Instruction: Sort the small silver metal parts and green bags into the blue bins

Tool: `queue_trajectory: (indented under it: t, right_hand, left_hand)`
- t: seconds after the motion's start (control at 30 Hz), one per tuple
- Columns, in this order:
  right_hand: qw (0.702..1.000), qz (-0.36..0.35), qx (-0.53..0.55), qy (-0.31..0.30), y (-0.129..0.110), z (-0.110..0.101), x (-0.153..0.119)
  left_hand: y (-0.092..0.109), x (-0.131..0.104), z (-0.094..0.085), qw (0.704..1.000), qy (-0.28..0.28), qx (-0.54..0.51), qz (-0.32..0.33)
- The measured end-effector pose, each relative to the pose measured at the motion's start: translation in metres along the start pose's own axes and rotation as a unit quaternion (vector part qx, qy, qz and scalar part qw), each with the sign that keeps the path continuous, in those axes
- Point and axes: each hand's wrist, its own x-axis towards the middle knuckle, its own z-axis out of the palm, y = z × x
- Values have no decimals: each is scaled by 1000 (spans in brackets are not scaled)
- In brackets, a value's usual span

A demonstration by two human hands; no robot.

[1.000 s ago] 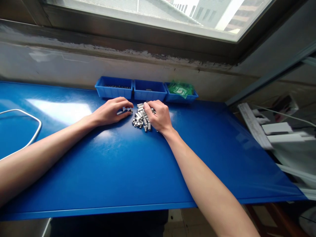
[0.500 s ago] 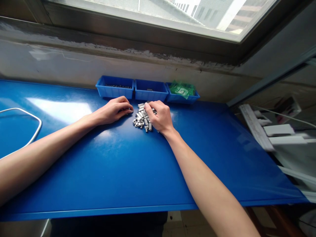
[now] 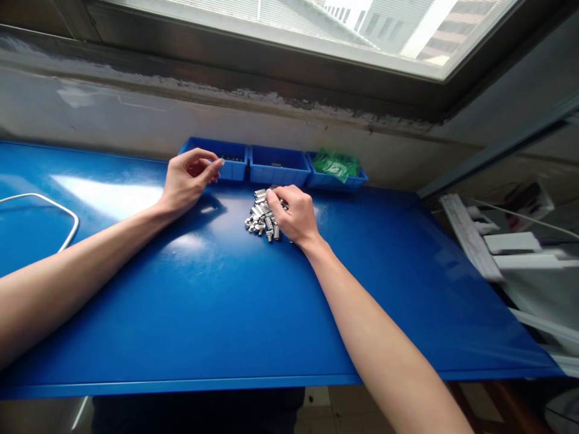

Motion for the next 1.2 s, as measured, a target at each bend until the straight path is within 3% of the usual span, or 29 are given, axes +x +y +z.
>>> queue_trajectory:
  t: [0.1, 0.23, 0.37, 0.53, 0.63, 0.93, 1.03, 1.2]
  right_hand:
    - [1000, 5, -3, -2, 0, 0, 0]
    - [1000, 4, -3, -1, 0, 0, 0]
    - [1000, 1, 1, 3, 0, 0, 0]
    - [1000, 9, -5, -3, 0, -1, -1]
    - [1000, 7, -8, -2, 1, -1, -1]
    - [1000, 6, -10, 0, 0, 0, 0]
    - [1000, 7, -12, -2, 0, 0, 0]
    - [1000, 4, -13, 4, -1, 1, 0]
  left_hand:
    - [-8, 4, -2, 998, 52, -21, -16]
    - [-19, 6, -1, 998, 41, -48, -10]
    - [-18, 4, 0, 999, -2, -54, 5]
    - [8, -7, 4, 995, -94, 0, 42]
    - [20, -12, 6, 979, -181, 51, 78]
    - [35, -18, 10, 927, -339, 59, 147]
    - [36, -20, 11, 918, -360, 70, 147]
    - [34, -20, 11, 921, -347, 88, 156]
